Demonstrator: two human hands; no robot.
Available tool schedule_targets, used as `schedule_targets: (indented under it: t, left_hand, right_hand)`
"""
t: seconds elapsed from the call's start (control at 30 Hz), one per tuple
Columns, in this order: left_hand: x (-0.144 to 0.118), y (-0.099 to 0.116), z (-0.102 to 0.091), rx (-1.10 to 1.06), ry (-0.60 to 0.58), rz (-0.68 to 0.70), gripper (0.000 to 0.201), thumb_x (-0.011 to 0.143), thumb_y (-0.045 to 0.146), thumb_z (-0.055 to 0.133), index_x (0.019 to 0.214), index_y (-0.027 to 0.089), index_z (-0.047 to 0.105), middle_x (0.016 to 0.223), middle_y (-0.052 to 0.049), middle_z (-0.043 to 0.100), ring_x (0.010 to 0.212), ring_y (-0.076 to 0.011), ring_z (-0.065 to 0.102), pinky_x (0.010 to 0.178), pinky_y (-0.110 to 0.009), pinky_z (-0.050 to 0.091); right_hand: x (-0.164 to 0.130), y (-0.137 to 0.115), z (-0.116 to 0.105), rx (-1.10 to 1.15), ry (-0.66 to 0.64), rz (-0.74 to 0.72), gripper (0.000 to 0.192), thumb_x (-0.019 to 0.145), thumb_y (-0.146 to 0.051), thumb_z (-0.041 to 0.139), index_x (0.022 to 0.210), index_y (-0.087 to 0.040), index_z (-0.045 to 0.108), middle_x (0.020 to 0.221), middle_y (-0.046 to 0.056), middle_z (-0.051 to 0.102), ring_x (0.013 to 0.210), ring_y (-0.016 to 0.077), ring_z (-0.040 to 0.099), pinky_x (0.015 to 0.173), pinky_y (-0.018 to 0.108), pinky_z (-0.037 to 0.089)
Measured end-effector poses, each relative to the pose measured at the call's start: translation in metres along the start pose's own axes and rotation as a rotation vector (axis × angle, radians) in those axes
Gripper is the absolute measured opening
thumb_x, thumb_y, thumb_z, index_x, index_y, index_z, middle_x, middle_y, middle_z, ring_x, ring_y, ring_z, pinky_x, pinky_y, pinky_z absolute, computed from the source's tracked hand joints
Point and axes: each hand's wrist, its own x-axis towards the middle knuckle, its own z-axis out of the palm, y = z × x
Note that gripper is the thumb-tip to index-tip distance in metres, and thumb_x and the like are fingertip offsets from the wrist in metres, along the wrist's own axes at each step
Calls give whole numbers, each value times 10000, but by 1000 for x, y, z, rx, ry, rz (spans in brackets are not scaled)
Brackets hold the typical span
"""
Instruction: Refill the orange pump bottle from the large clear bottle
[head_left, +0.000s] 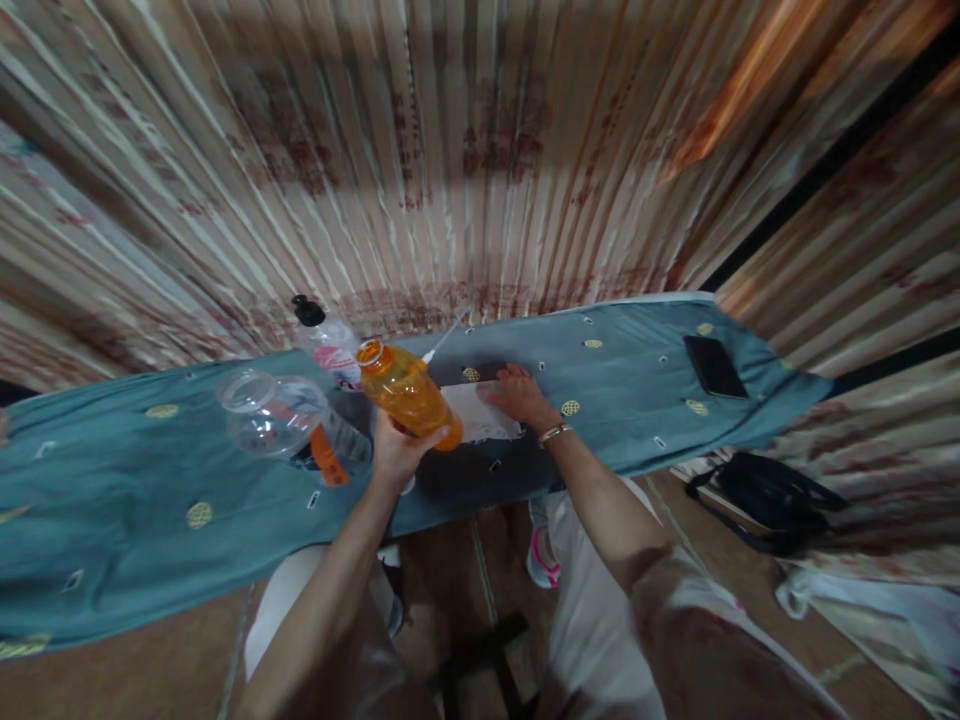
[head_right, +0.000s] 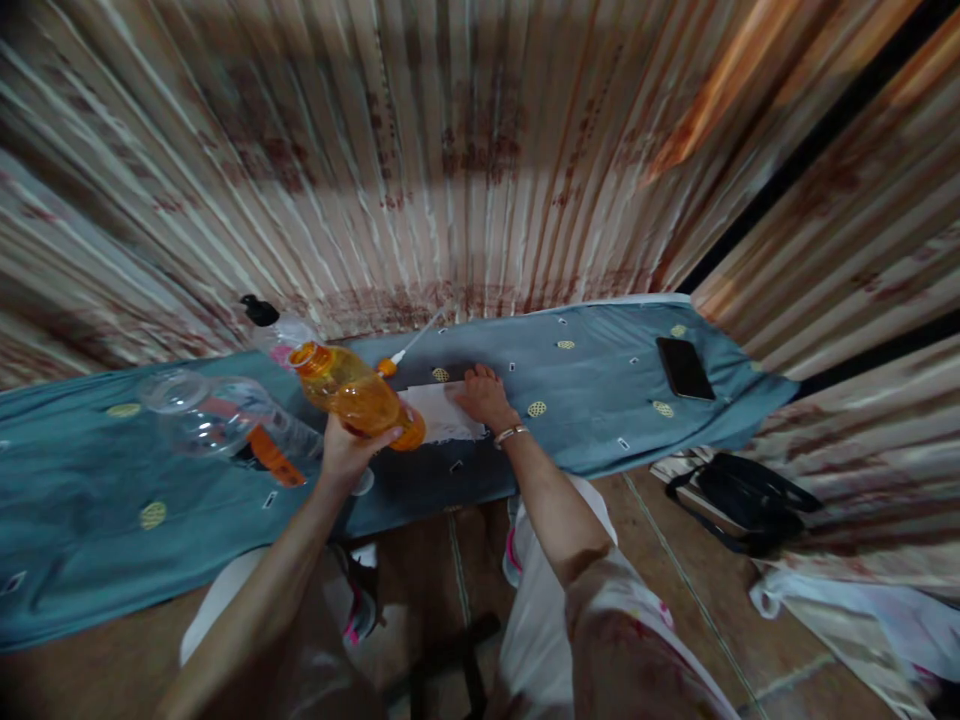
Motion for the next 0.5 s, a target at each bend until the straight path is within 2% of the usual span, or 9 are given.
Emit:
schedule_targets:
  t: [0.07, 0.13, 0.27, 0.33, 0.4, 0.43, 0.5]
  left_hand:
    - [-4, 0, -1, -23, -15, -35, 1078, 448, 634, 1279, 1280, 283, 691, 1240, -107, 888, 1227, -428, 894, 1192, -646, 705]
    - [-7, 2, -1, -43, -13, -37, 1051, 473, 618, 1275, 1284, 272, 701, 1257, -119, 890, 1254, -435, 892, 1225, -662, 697]
    - [-11, 4, 1, -40, -14, -28, 1002, 524, 604, 1264, 1290, 259, 719, 1281, -135, 900, 1270, -442, 898, 1244, -669, 699]
    - [-11, 3, 3, -21, -25, -18, 1009, 530, 607, 1261, 1305, 264, 713, 1296, -136, 905, 1266, -439, 905, 1225, -656, 715]
    - [-10, 1, 5, -29, -28, 0, 1013, 538, 614, 1254, 1317, 268, 706, 1323, -145, 908, 1278, -440, 910, 1222, -652, 724]
    - [-10, -1, 6, -35, -24, 5, 1018, 537, 616, 1252, 1320, 270, 702, 1332, -149, 909, 1286, -442, 912, 1229, -656, 723]
    - [-9, -4, 8, -42, -10, 1, 1047, 519, 613, 1256, 1336, 271, 697, 1338, -150, 909, 1298, -449, 913, 1246, -673, 718]
  right_hand:
    - [1, -3, 0, 1, -2, -27, 196, 1161, -129, 756, 1309, -184, 872, 1512, 235, 908, 1523, 341, 817, 1305, 396, 617]
    - [3, -2, -2, 17, 10, -43, 200, 1166, -108, 714, 1240, -192, 880, 1371, 215, 941, 1351, 324, 874, 1214, 375, 642]
    - [6, 9, -11, 76, 54, -53, 209, 1156, -189, 743, 1288, -207, 904, 1212, 122, 971, 1138, 291, 910, 1059, 375, 687]
    - [7, 14, -13, 164, 60, -60, 259, 1130, -292, 829, 1362, -211, 909, 1178, 84, 979, 1092, 279, 917, 997, 369, 705]
    - [7, 17, -11, 282, 28, -44, 364, 1026, -389, 989, 1342, -219, 925, 1138, 71, 978, 1065, 287, 916, 952, 362, 698]
    - [7, 17, -10, 334, 5, -26, 362, 959, -400, 1055, 1256, -227, 939, 1096, 67, 969, 1052, 294, 912, 938, 355, 681]
    - [5, 16, -7, 391, -27, 18, 239, 895, -370, 1096, 956, -245, 901, 950, 57, 920, 1004, 298, 892, 902, 339, 630]
